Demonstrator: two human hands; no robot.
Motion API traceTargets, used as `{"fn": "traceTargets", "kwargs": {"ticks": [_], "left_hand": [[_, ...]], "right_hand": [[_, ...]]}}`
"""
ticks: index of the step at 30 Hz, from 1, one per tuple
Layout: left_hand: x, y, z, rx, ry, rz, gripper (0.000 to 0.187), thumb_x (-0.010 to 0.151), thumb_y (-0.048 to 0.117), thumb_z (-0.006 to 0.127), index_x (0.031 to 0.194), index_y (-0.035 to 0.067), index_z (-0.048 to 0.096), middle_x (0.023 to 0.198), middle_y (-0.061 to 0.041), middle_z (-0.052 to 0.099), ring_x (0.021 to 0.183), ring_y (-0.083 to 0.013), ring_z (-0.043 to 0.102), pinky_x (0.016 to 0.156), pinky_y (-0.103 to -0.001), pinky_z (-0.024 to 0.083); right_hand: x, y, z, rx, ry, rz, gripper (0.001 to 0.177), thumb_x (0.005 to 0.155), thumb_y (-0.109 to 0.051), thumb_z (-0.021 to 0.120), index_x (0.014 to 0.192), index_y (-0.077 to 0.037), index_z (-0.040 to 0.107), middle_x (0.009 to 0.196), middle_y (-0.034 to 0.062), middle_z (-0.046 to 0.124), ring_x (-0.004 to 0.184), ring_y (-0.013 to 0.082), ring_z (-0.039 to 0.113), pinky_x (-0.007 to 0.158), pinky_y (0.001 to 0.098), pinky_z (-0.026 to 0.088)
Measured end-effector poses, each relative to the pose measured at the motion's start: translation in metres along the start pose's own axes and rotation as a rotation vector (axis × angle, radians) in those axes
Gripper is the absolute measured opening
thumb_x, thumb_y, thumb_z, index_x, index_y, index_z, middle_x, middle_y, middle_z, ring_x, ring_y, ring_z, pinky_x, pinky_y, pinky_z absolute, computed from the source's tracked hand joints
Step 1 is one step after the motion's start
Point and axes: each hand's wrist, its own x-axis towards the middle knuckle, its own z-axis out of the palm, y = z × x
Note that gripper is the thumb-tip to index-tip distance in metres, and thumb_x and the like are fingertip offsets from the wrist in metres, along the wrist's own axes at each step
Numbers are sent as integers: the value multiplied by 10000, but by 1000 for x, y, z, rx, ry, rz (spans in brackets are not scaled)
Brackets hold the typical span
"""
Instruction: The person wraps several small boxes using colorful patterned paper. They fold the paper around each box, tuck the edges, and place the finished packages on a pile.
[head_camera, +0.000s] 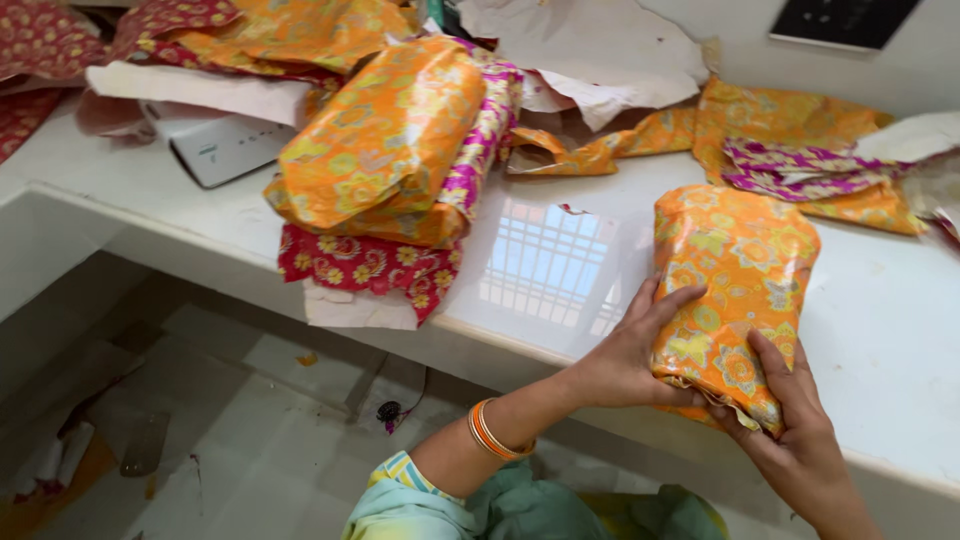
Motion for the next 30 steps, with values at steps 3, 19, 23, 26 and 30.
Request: {"fn": "traceTargets", "kwargs": {"ticks": [3,19,23,26,30], "left_hand": [[4,19,-34,45,74,86,1165,638,334,939,1637,175,362,1661,-305,241,1615,-449,284,1292,-464,352],[49,109,-373,-142,169,-180,929,652,14,864,1497,-18,479,1313,-164,666,1153,-217,686,1032,-335,574],[25,75,-397,-232,180,-375,893,664,-3,826,1487,9,479,1293,-152,645,1135,-211,642,1008,-336,538],[16,55,-406,-199,168,-340,875,703,31,831,1493,20,455,1341,-111,631,1209,-173,622,1060,-307,502],[16,47,-410,-98,157,-353,857,714,90,830,1488,26,468,1347,-121,644,1212,-174,626,1064,-295,493]], "right_hand": [[19,-29,12,-69,58,-84,806,779,-53,752,1513,-6,419,1570,209,396,1385,311,489,1056,367,459],[267,-180,170,308,-71,-374,751,979,-272,743,1535,86,388,1469,248,464,1403,328,490,1130,388,466],[280,-182,212,-109,-109,-358,804,934,-401,801,1504,46,450,1419,435,352,1375,563,357,1092,520,399],[285,-183,215,-169,-94,-489,843,916,-458,788,1483,58,438,1412,492,328,1320,618,398,1067,553,421],[283,-193,202,-218,-219,-296,780,887,-518,704,1441,-19,473,1370,385,455,1209,519,568,974,536,503]]}}
